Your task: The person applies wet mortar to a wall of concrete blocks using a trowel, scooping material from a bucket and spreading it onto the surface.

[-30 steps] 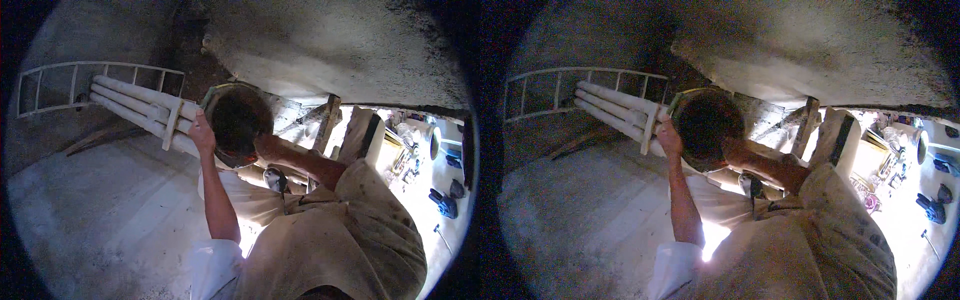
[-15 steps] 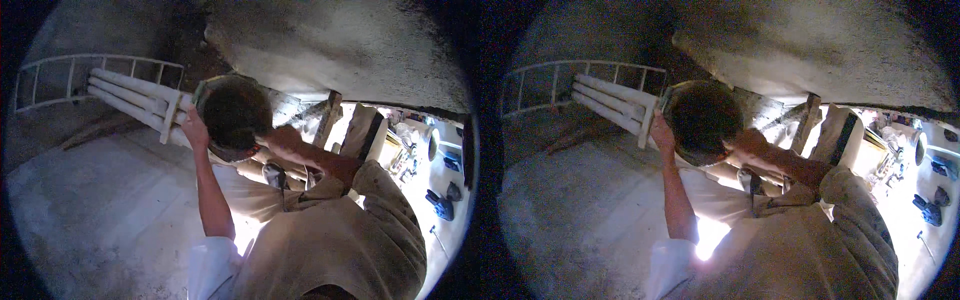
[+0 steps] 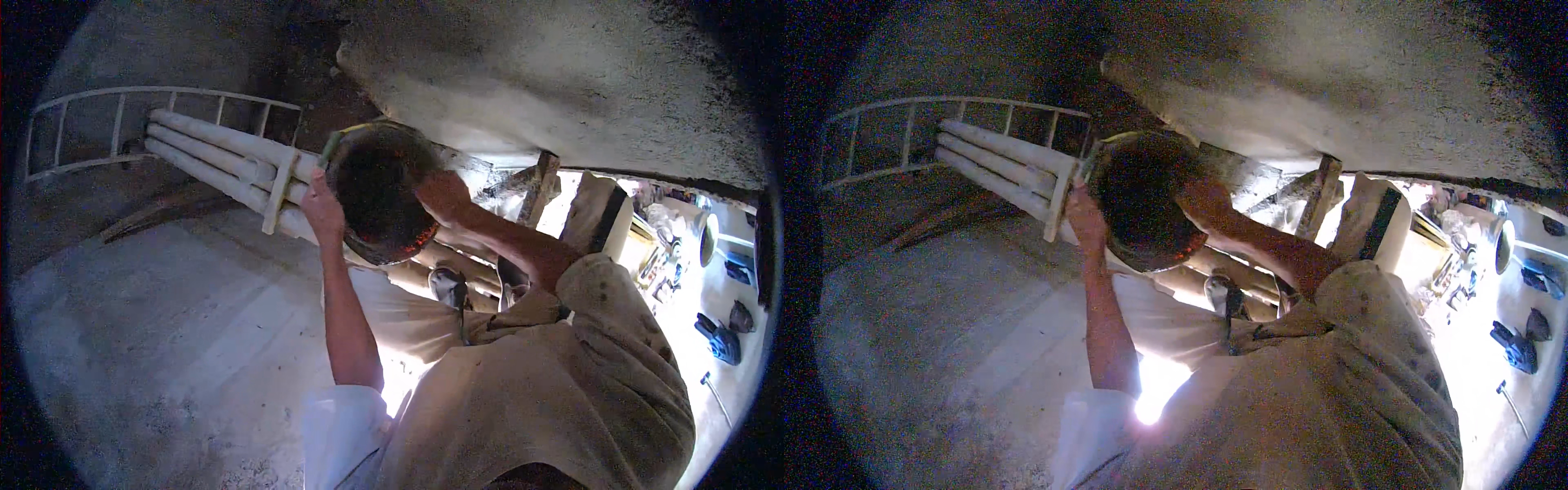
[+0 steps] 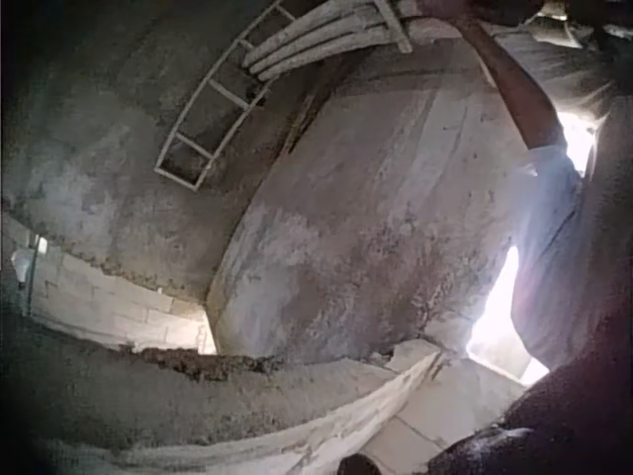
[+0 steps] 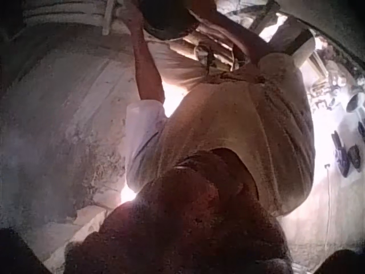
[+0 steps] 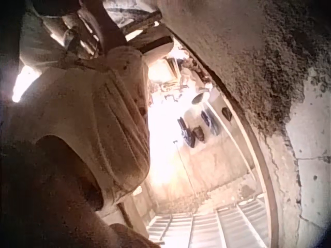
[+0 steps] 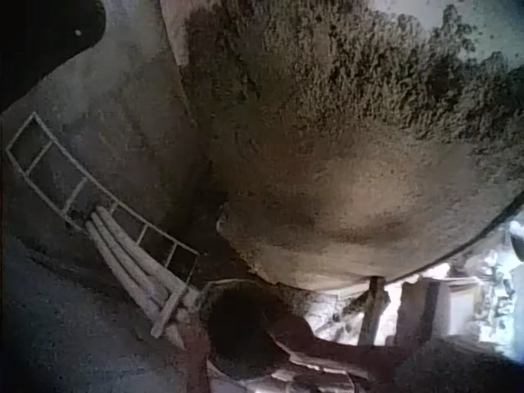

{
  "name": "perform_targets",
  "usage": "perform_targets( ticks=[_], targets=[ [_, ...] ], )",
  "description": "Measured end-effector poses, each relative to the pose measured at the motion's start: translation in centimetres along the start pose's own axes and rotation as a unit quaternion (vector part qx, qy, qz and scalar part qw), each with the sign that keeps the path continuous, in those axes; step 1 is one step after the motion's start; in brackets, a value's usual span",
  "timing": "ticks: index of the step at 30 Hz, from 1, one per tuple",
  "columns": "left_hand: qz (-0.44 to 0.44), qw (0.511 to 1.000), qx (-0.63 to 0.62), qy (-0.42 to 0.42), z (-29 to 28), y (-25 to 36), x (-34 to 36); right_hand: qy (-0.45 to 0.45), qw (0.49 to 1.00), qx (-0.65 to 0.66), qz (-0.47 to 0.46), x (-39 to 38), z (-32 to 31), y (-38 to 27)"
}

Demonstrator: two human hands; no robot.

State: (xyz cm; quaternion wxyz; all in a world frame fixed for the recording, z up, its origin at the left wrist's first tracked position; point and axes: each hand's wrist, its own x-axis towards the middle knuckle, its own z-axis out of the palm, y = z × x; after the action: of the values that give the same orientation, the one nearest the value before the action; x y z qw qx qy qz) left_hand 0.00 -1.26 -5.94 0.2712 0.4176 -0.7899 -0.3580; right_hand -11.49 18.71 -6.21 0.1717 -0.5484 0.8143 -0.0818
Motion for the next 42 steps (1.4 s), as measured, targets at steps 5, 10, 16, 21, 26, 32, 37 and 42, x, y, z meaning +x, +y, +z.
perform_targets(
  ticks=[5,10,16,21,26,32,37,42],
  targets=[
    [-0.09,0.995,0.018,-0.03,0.0,2.2,0.0,0.045,0.979,0.168,0.105,-4.8,5.0,-2.2],
    [-0.105,0.994,0.012,0.015,0.3,1.8,0.6,-0.029,0.979,0.185,0.077,-4.9,-5.3,-0.1],
    [-0.141,0.989,-0.011,-0.033,-0.6,0.9,1.6,0.153,0.988,0.039,0.002,-9.2,-4.5,2.3],
    [-0.037,0.995,0.089,-0.025,-0.9,-5.1,3.1,-0.058,0.975,0.207,0.06,-11.1,-0.6,2.0],
    [0.03,0.993,0.103,-0.044,-0.8,-4.0,2.1,-0.009,0.941,0.331,0.072,-11.8,-3.8,2.4],
    [-0.163,0.984,0.026,-0.072,1.1,-2.1,1.5,-0.085,0.749,0.631,0.182,-14.3,-12.9,4.0],
    [-0.198,0.893,0.338,-0.222,-2.4,-10.2,0.1,-0.136,0.77,0.611,0.125,-15.7,-18.1,-0.1],
    [0.082,0.956,0.141,-0.243,-0.4,-3.2,-4.4,-0.099,0.843,0.528,0.04,-23.1,-23.2,-1.3]
  ],
)
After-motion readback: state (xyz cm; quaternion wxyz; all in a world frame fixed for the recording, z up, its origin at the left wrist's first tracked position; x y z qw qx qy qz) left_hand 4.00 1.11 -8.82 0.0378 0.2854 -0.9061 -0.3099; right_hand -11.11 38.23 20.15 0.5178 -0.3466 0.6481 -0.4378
